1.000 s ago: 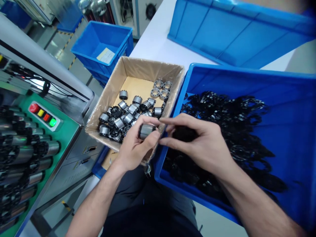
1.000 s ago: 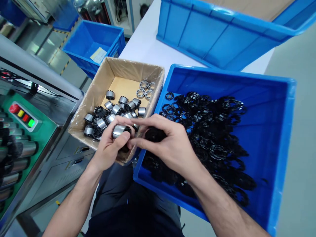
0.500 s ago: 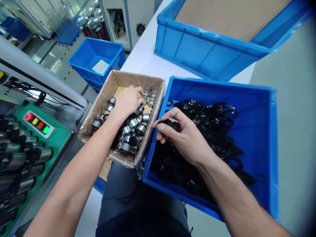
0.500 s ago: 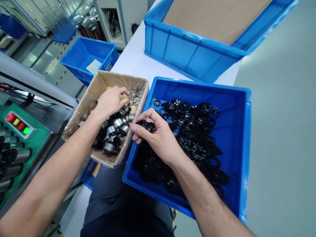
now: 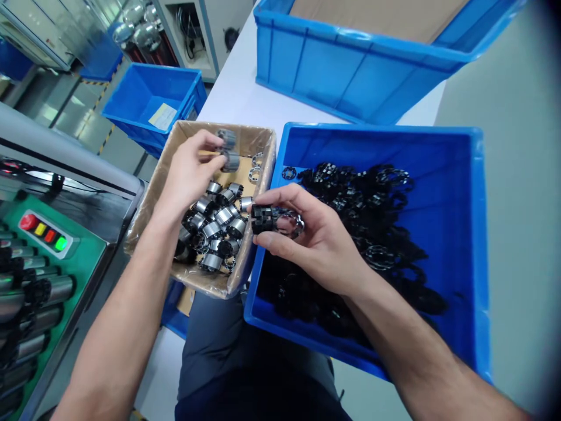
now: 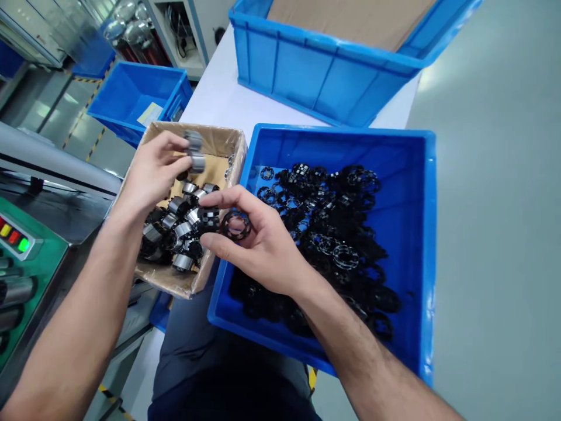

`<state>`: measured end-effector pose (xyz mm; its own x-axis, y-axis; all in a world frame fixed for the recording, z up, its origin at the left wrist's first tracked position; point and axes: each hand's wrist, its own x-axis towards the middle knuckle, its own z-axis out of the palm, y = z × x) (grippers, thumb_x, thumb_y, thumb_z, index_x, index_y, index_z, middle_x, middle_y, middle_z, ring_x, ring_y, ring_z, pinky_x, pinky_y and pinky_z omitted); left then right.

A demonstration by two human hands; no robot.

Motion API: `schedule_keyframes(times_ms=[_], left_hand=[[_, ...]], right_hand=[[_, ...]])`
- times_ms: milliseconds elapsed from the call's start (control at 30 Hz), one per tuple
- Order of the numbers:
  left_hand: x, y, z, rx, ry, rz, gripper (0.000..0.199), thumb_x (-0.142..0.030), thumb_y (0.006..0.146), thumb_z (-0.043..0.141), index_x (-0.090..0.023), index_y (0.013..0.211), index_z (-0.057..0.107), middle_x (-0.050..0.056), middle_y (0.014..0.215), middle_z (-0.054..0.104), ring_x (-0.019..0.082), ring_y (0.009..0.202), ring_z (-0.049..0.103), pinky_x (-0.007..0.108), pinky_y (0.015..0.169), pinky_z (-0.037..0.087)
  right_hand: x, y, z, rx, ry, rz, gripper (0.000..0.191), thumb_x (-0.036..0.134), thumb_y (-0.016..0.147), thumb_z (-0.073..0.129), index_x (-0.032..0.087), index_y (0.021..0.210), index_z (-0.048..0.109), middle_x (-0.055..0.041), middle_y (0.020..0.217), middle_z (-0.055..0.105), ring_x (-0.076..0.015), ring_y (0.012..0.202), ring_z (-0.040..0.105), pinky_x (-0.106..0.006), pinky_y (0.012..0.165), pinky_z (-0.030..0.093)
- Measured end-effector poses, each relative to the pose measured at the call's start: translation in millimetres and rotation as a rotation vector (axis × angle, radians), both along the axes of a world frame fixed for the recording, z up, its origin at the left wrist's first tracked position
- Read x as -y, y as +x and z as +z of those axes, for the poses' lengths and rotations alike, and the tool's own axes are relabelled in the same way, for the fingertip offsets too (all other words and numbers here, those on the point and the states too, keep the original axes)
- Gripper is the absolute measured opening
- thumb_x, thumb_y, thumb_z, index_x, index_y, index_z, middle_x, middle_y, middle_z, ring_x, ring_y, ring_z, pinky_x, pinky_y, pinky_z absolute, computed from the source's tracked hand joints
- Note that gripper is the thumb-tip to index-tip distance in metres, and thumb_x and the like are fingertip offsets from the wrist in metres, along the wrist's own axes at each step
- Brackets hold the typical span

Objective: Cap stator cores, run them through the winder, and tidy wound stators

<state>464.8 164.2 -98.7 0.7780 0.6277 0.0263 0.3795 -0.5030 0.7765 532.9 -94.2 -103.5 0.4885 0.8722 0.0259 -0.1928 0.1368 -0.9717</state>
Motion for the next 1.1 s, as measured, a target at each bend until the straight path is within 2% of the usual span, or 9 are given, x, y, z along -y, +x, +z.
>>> schedule_keyframes(times_ms=[67,133,233,300,367,567,633,800,1100], left_hand=[[17,-27,11.5,0.221,-0.418,0.072,0.026,-0.024,0.091,0.076,-0.025,0.116,0.07,0.009,0.14,0.079,0.026,0.117,0.081,0.036,0.093,0.069],[40,-51,19.1,0.315,-0.742,0.139,0.022,-0.026,0.095,0.071,-0.023,0.117,0.069,0.011,0.135,0.08,0.025,0.116,0.082,0.031,0.081,0.07],[77,-75,16.4,0.353,-0.956,0.198,0.03,-0.047,0.108,0.067,-0.02,0.118,0.071,0.011,0.105,0.082,0.023,0.087,0.083,0.026,0.056,0.06],[97,-84,7.1,0.375,-0.976,0.219,0.046,-0.065,0.106,0.077,-0.022,0.119,0.07,0.004,0.084,0.075,0.019,0.064,0.073,0.024,0.043,0.048],[112,-88,-2.8,0.412,-0.976,0.216,0.054,-0.073,0.101,0.084,-0.026,0.125,0.069,-0.002,0.076,0.068,0.015,0.053,0.063,0.024,0.04,0.043],[127,-95,-14.0,0.442,-1.012,0.125,0.048,-0.073,0.113,0.063,-0.026,0.106,0.068,-0.001,0.078,0.061,0.014,0.059,0.057,0.024,0.051,0.05],[128,-98,-15.7,0.424,-1.0,0.101,0.047,-0.072,0.115,0.058,-0.026,0.11,0.068,0.0,0.082,0.063,0.015,0.06,0.057,0.025,0.051,0.049],[131,-106,-21.6,0.334,-0.907,0.09,0.051,-0.074,0.119,0.049,-0.029,0.135,0.067,0.001,0.088,0.065,0.016,0.06,0.057,0.027,0.05,0.046],[133,-110,-21.0,0.311,-0.847,-0.022,0.051,-0.073,0.12,0.048,-0.03,0.141,0.065,0.001,0.087,0.066,0.015,0.059,0.053,0.029,0.053,0.043]], right_hand=[[0,-1,2.0,0.041,0.001,-0.026,0.045,0.049,0.091,0.105,0.029,0.124,0.082,-0.0022,0.12,0.073,-0.0105,0.075,0.052,-0.027,0.068,0.055],[-1,-3,1.7,0.052,0.002,-0.026,0.047,0.049,0.089,0.106,0.03,0.125,0.083,-0.0013,0.115,0.073,-0.0096,0.069,0.051,-0.027,0.063,0.052],[-3,-6,-2.4,-0.012,0.043,0.009,0.048,0.053,0.094,0.101,0.032,0.132,0.08,0.001,0.104,0.071,-0.0104,0.065,0.062,-0.027,0.057,0.053],[-4,-9,-5.9,-0.007,0.058,0.011,0.044,0.055,0.097,0.099,0.031,0.129,0.081,0.0011,0.1,0.073,-0.0129,0.068,0.07,-0.027,0.058,0.056],[-5,-11,-8.7,0.059,0.041,-0.011,0.042,0.053,0.093,0.103,0.029,0.122,0.084,-0.0006,0.103,0.078,-0.014,0.073,0.072,-0.027,0.061,0.058],[-4,-16,-11.3,0.132,0.006,0.013,0.045,0.029,0.09,0.105,0.029,0.129,0.084,-0.002,0.12,0.085,-0.0158,0.084,0.08,-0.028,0.074,0.068],[-5,-18,-10.9,0.157,0.008,0.001,0.045,0.028,0.089,0.105,0.028,0.129,0.083,-0.0016,0.117,0.084,-0.0153,0.082,0.079,-0.028,0.074,0.068],[-7,-22,-10.6,0.228,-0.019,-0.037,0.042,0.025,0.084,0.109,0.026,0.118,0.083,0.0049,0.089,0.076,-0.011,0.065,0.07,-0.026,0.063,0.059],[-6,-24,-18.2,0.324,-0.016,-0.078,0.037,0.028,0.087,0.107,0.027,0.119,0.088,0.0006,0.094,0.078,-0.0159,0.074,0.071,-0.032,0.067,0.058]])
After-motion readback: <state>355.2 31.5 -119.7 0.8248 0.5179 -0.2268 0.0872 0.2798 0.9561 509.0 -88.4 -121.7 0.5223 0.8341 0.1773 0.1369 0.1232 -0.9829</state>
